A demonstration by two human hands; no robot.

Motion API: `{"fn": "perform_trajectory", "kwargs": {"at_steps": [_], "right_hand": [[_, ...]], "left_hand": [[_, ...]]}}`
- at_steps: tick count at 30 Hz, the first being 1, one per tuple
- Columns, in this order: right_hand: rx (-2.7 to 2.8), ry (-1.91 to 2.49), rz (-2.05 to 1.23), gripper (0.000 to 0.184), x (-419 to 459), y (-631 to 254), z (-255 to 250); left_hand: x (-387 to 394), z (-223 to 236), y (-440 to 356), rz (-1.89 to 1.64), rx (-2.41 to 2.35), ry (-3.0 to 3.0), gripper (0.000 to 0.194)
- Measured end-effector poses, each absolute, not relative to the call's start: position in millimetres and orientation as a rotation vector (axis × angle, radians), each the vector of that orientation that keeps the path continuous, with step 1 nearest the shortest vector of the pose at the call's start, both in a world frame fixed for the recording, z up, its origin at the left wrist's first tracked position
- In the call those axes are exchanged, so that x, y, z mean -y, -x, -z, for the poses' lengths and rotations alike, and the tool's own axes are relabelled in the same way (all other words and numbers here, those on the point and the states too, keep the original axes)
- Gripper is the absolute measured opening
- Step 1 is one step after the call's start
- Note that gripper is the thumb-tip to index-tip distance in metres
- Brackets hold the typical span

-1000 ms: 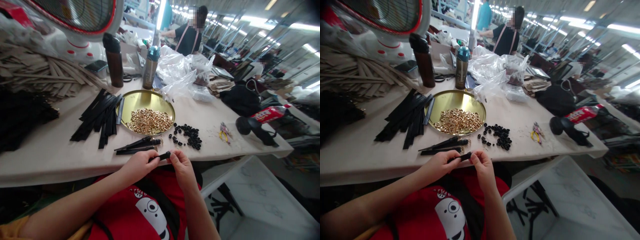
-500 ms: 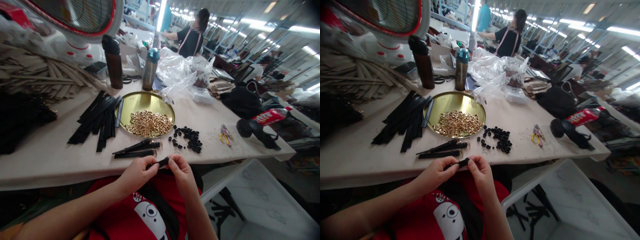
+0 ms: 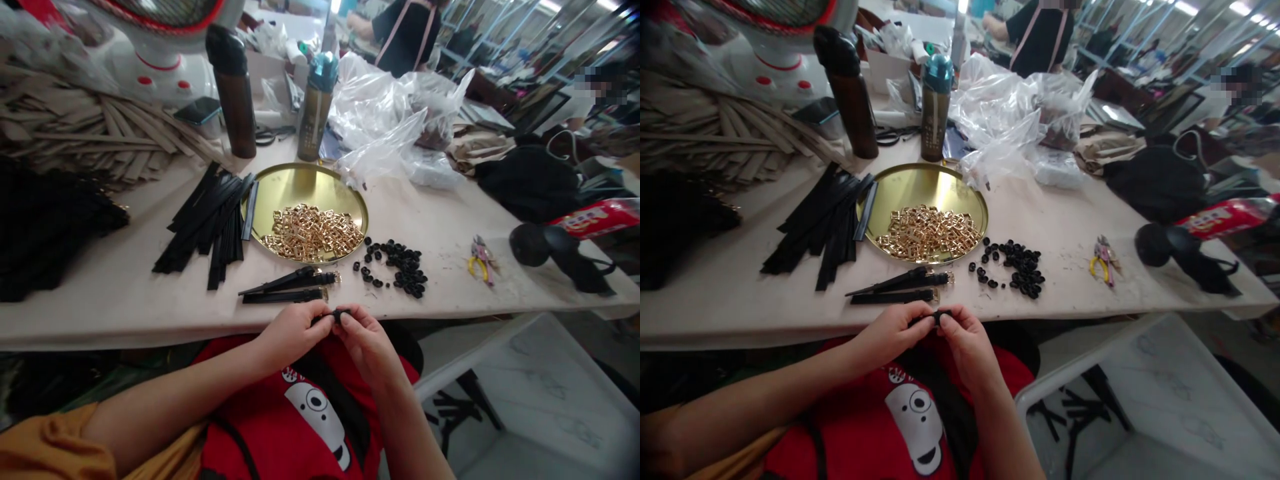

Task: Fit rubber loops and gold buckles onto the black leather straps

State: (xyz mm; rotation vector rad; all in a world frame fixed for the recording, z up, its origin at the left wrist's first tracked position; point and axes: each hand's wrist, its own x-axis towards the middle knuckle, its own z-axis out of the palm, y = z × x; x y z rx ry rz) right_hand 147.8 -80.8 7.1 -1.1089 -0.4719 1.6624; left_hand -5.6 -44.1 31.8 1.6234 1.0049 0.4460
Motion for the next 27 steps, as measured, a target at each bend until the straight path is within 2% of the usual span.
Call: {"fn": "perform_trajectory", "kwargs": {"at_steps": [5,9,14,16,19,22,27], "right_hand": [[0.407,1.151,-1.535,0.014,83,-146,-6],[0.491,1.183,-1.489,0.016,91,-133,-6],[0.614,1.194,-1.399,0.029,104,-124,-10],[0.609,1.148,-1.432,0.029,108,-123,-12],[0.561,1.117,-1.558,0.020,112,-120,-12],[0.544,1.084,-1.754,0.026,116,-117,-10],[0.483,1.028,-1.850,0.022,123,-116,-10]], "left_hand": [[47,-28,15,-0.448,-0.885,-1.396,0.024],[52,-24,21,-0.547,-0.940,-1.386,0.014],[59,-27,25,-0.550,-1.020,-1.411,0.012],[62,-33,27,-0.514,-1.029,-1.434,0.014],[68,-41,30,-0.499,-1.073,-1.569,0.014],[72,-44,33,-0.499,-1.178,-1.788,0.016],[74,-40,40,-0.379,-1.227,-1.929,0.030]]}}
